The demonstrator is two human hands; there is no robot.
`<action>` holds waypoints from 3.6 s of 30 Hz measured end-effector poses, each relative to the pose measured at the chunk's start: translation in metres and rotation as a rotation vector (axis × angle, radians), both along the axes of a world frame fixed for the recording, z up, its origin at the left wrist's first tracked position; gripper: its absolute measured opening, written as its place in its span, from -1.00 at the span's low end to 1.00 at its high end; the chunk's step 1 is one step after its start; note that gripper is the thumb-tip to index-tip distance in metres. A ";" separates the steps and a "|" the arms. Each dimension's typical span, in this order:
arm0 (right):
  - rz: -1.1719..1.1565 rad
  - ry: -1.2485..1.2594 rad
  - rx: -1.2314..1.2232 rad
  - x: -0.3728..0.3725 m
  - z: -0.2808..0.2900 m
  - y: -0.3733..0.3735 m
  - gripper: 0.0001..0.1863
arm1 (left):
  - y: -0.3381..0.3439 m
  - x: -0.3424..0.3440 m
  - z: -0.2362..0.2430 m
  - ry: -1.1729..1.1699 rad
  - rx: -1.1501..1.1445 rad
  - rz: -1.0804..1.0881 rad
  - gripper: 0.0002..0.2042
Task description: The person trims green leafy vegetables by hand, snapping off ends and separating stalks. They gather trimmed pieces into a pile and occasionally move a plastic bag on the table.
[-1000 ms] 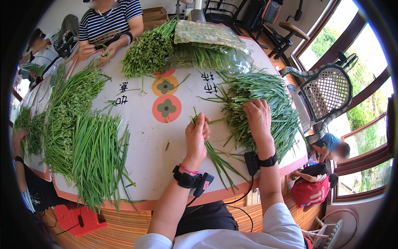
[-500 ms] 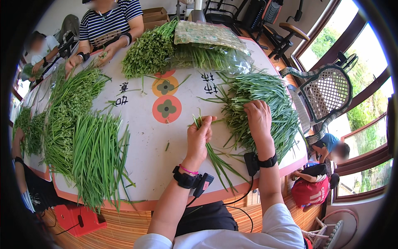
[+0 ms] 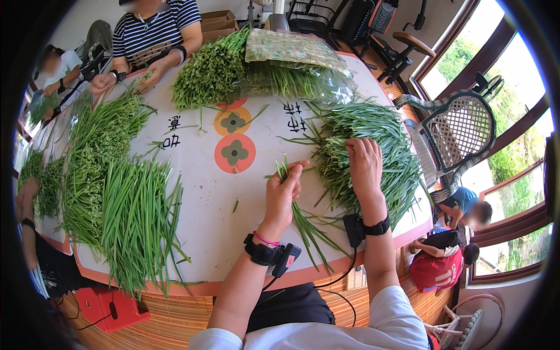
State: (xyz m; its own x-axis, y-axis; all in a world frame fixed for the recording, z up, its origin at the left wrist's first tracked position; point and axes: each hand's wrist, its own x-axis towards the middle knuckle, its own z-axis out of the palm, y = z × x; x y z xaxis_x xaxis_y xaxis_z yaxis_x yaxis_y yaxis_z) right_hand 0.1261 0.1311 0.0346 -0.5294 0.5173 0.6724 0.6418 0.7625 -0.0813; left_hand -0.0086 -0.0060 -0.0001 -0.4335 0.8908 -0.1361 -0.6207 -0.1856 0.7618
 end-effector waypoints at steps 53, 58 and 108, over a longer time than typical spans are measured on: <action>0.632 0.221 -0.270 -0.021 0.017 -0.054 -0.76 | -0.008 0.005 0.011 0.178 0.064 0.127 -0.76; 0.625 0.166 -0.278 -0.021 0.012 -0.050 -0.78 | -0.007 0.003 0.007 0.165 0.090 0.058 -0.66; 0.073 -0.040 -0.146 0.002 -0.002 -0.009 -0.85 | -0.006 -0.001 0.006 -0.050 0.014 0.427 -0.70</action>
State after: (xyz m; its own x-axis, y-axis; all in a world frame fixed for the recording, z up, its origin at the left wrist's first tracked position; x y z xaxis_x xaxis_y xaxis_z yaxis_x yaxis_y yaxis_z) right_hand 0.1277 0.1218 0.0327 -0.5942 0.5674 0.5701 0.5902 0.7891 -0.1702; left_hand -0.0095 -0.0122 0.0054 -0.7570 0.6347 -0.1553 -0.5218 -0.4439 0.7285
